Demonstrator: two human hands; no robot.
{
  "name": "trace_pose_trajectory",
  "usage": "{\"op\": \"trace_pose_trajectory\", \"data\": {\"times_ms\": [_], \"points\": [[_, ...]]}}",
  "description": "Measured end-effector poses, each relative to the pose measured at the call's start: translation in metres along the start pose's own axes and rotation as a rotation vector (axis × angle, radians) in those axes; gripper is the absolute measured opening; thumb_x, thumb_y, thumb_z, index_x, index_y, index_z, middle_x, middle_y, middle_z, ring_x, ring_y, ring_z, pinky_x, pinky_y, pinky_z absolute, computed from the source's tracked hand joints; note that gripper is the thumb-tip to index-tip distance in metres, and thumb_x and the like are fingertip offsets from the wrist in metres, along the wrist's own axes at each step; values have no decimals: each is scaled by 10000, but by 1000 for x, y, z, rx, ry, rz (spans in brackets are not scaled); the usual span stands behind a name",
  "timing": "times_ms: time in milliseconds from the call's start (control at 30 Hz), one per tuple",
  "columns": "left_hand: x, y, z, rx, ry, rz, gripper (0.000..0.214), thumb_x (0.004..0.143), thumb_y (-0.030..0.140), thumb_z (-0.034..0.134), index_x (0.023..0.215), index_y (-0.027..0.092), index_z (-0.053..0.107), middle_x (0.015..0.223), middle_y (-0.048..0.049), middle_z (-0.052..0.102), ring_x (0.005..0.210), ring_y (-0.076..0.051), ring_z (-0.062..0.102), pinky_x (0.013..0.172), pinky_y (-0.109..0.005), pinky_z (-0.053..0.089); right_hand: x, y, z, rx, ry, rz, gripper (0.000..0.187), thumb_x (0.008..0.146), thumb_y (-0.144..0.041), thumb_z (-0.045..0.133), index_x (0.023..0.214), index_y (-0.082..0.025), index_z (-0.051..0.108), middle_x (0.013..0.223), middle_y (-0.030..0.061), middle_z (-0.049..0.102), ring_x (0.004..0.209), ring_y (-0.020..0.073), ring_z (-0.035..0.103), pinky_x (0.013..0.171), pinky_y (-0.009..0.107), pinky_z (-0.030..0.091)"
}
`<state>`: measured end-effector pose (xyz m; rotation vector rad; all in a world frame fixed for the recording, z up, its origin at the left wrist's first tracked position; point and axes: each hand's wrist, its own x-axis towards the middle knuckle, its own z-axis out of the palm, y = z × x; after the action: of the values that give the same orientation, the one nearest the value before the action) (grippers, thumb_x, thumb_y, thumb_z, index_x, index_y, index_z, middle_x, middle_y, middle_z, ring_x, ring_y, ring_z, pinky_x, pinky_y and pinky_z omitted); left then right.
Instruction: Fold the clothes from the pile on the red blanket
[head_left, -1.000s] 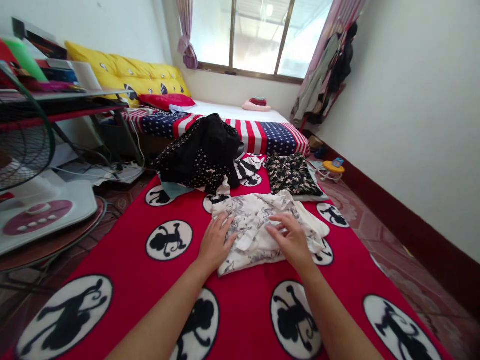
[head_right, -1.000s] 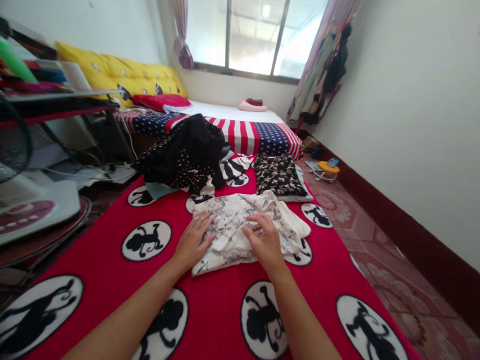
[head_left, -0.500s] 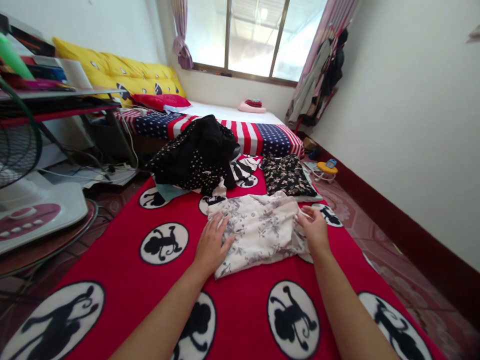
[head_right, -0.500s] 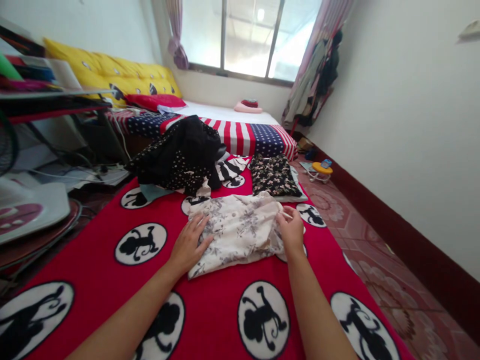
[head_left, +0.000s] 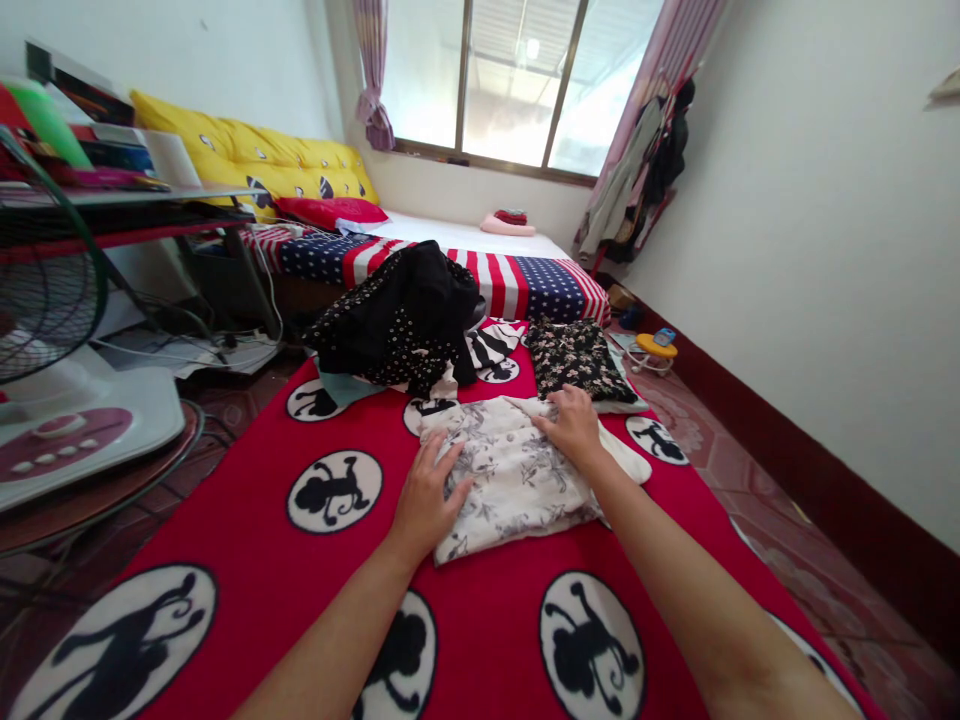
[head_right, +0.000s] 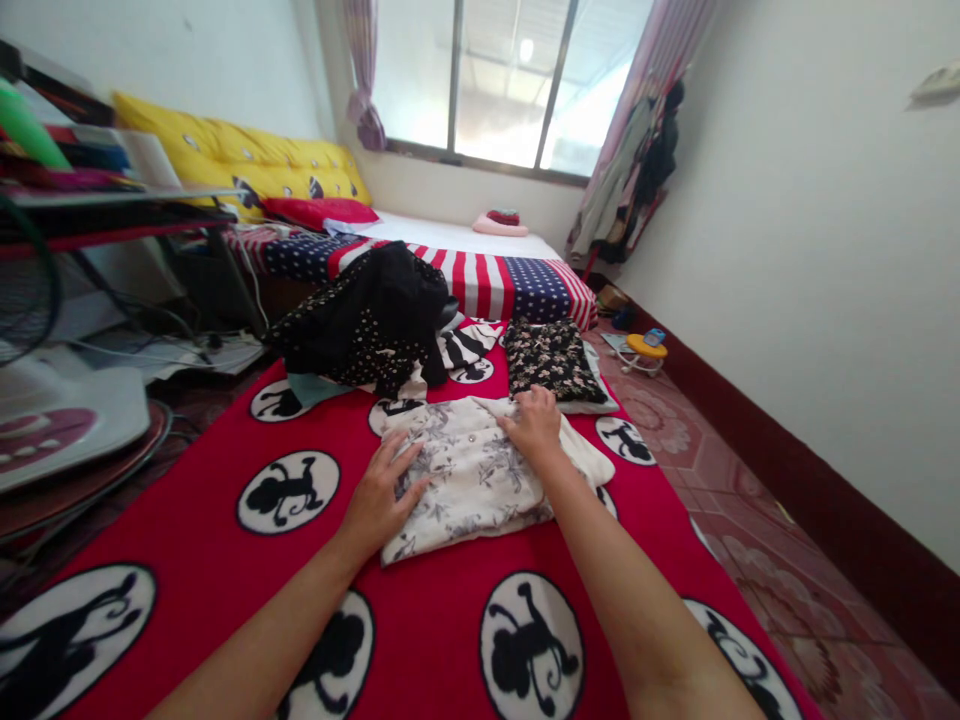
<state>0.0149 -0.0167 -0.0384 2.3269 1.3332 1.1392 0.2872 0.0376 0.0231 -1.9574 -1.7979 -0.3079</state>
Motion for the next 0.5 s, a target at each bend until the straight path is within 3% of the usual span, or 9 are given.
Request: {"op": "trace_pose_trajectory", "data": {"times_ms": [67,200,367,500], "points": [[0,2,-2,-19,27,8,419,899,304,562,1297,172,567,1473,-145,403,1400,-305,323,1151,-514,319,3,0,0,-25,-7,-41,135,819,-263,642,900,-167,691,1218,128,617,1169,278,512,978,352,353],[2,5,-6,-93,71,23,396,904,293,566,1289,199,574,1484,-119,395,1404,-282,322,1153,-496,324,9,11,-12,-33,56,99,302,968,-323,420,1017,-143,657,862,117,693,842,241,618,760,313,386],[2,3,-5,-154,67,10,363,909,318,560,1251,210,610,1478,-111,410,1397,-284,340,1149,-499,327,27,37,-18,-1,-14,242,317,934,-430,484,1001,-193,685,916,101,706,869,239,624,685,274,355],[2,0,-2,-187,44,-19,366,892,336,580,1228,205,640,1468,-126,427,1380,-308,366,1141,-518,332,31,56,-18,24,-126,309,405,919,-495,477,906,-167,715,867,106,717,839,236,647,664,269,388]]}}
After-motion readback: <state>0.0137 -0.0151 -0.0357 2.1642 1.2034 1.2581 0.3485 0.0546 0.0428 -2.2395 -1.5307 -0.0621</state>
